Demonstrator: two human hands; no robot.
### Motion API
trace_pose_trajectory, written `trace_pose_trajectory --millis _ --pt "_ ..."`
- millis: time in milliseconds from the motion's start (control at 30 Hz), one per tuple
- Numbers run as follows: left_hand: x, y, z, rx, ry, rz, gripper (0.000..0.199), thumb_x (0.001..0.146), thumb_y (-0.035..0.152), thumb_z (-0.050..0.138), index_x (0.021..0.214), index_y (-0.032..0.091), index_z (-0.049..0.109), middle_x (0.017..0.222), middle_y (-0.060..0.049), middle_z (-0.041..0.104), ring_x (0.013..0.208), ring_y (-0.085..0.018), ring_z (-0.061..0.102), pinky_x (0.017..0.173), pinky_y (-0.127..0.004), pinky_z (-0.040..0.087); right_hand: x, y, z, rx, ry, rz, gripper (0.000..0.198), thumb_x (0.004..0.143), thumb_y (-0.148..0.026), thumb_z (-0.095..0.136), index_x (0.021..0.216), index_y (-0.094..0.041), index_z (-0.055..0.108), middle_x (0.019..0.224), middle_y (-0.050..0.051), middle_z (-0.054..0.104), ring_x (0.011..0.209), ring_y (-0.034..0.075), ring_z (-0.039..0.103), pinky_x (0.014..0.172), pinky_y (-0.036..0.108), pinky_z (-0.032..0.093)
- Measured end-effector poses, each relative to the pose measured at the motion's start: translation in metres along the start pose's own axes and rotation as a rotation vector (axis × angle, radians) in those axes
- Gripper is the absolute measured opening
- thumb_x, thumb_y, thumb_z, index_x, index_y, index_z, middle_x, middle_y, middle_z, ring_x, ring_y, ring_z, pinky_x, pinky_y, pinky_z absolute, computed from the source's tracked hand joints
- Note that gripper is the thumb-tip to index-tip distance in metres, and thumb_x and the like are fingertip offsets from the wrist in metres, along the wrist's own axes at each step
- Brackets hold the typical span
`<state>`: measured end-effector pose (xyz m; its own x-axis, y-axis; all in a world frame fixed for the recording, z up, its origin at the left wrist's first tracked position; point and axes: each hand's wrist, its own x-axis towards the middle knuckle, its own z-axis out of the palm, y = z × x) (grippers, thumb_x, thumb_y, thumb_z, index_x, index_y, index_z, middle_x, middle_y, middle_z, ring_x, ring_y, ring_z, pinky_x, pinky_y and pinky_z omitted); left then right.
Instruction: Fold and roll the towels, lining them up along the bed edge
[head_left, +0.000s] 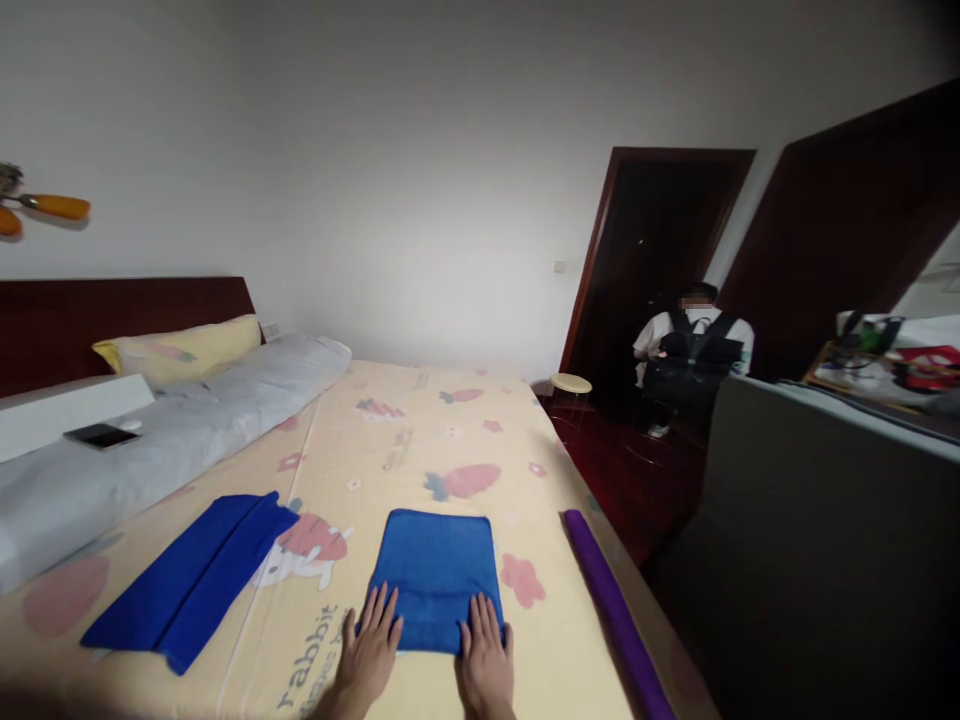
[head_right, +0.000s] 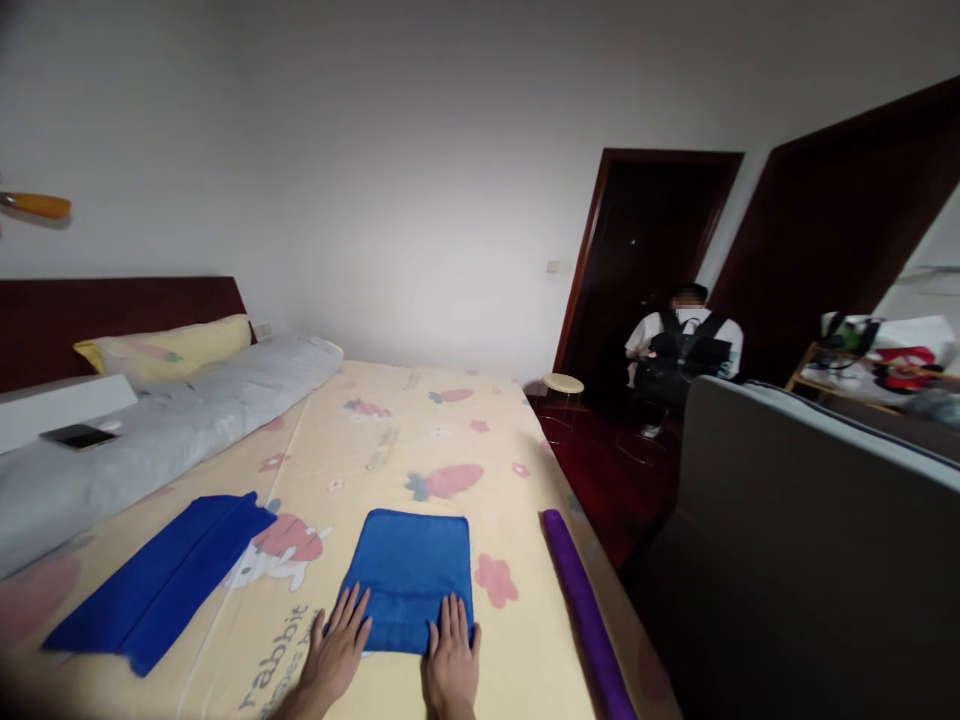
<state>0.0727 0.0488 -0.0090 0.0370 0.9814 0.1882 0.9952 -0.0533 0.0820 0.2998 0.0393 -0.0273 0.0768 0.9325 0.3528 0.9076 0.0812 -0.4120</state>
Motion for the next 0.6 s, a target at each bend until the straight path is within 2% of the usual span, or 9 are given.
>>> trace_pose_trajectory --millis 67,100,133,233,300,367,467,533,600 --pt "0.001 0.005 0.002 0.019 0.035 -0.024 0.05 0.095 0.029 0.029 0.146 0.029 0.027 0.154 -0.008 0.033 0.142 -0.028 0.031 0.112 -0.066 0.021 0.002 -0.003 -0.001 -0.008 -0.004 0.046 0.052 0.095 -0.041 0.032 0.138 -0.016 0.049 0.145 0.016 0.044 0.136 0.033 0.039 0.108 0.062 0.03" --pt "0.001 0.009 0.002 0.007 0.055 0.011 0.051 0.095 0.023 0.028 0.146 0.029 0.027 0.154 -0.008 0.034 0.142 -0.028 0.032 0.112 -0.065 0.022 0.003 -0.009 -0.003 0.004 -0.019 0.024 0.051 0.095 -0.038 0.033 0.138 -0.016 0.048 0.146 0.016 0.043 0.137 0.032 0.038 0.109 0.06 0.03" --pt "0.001 0.014 0.003 -0.022 0.069 0.092 0.054 0.094 0.018 0.027 0.146 0.029 0.025 0.153 -0.008 0.036 0.142 -0.026 0.034 0.113 -0.062 0.024 0.003 -0.015 -0.004 0.031 -0.048 -0.034 0.05 0.094 -0.035 0.035 0.139 -0.018 0.047 0.147 0.015 0.043 0.137 0.031 0.039 0.11 0.057 0.031" --pt "0.006 0.026 0.0 -0.167 0.041 0.483 0.061 0.093 0.011 0.028 0.149 0.032 0.015 0.153 -0.002 0.039 0.139 -0.015 0.038 0.113 -0.039 0.034 0.007 -0.033 -0.011 0.152 -0.206 -0.306 0.052 0.091 -0.028 0.04 0.142 -0.03 0.041 0.146 0.005 0.046 0.136 0.023 0.042 0.11 0.045 0.035" --pt "0.011 0.027 -0.003 -0.217 -0.022 0.591 0.059 0.095 0.017 0.029 0.149 0.036 0.011 0.153 0.001 0.038 0.138 -0.012 0.039 0.112 -0.034 0.037 0.012 -0.034 -0.013 0.188 -0.28 -0.384 0.049 0.092 -0.03 0.04 0.141 -0.036 0.041 0.144 0.0 0.049 0.134 0.021 0.044 0.11 0.044 0.036" --pt "0.017 0.023 -0.008 -0.19 -0.087 0.477 0.053 0.098 0.032 0.031 0.148 0.037 0.015 0.154 0.001 0.035 0.14 -0.018 0.037 0.113 -0.044 0.035 0.018 -0.025 -0.012 0.15 -0.259 -0.324 0.044 0.095 -0.037 0.037 0.139 -0.037 0.044 0.143 0.001 0.049 0.135 0.023 0.044 0.11 0.049 0.034" --pt "0.023 0.013 -0.01 -0.105 -0.124 0.195 0.06 0.094 0.056 0.032 0.148 0.032 0.024 0.156 -0.003 0.029 0.144 -0.027 0.029 0.114 -0.058 0.027 0.026 -0.001 -0.002 0.04 -0.104 -0.107 0.051 0.095 -0.051 0.033 0.139 -0.028 0.046 0.145 0.009 0.047 0.136 0.029 0.041 0.108 0.059 0.032" --pt "0.025 0.011 -0.009 -0.071 -0.101 0.088 0.063 0.093 0.059 0.027 0.148 0.028 0.024 0.157 -0.004 0.027 0.144 -0.027 0.026 0.114 -0.06 0.024 0.029 0.012 0.007 -0.01 -0.013 -0.001 0.061 0.095 -0.056 0.027 0.14 -0.02 0.045 0.145 0.015 0.045 0.136 0.033 0.04 0.107 0.064 0.03" --pt "0.025 0.012 -0.006 -0.044 -0.068 0.059 0.061 0.094 0.057 0.027 0.147 0.027 0.026 0.156 -0.005 0.029 0.144 -0.028 0.028 0.114 -0.061 0.023 0.029 0.015 0.012 -0.034 0.031 0.04 0.067 0.094 -0.059 0.022 0.14 -0.015 0.045 0.144 0.019 0.045 0.135 0.035 0.041 0.105 0.066 0.03"
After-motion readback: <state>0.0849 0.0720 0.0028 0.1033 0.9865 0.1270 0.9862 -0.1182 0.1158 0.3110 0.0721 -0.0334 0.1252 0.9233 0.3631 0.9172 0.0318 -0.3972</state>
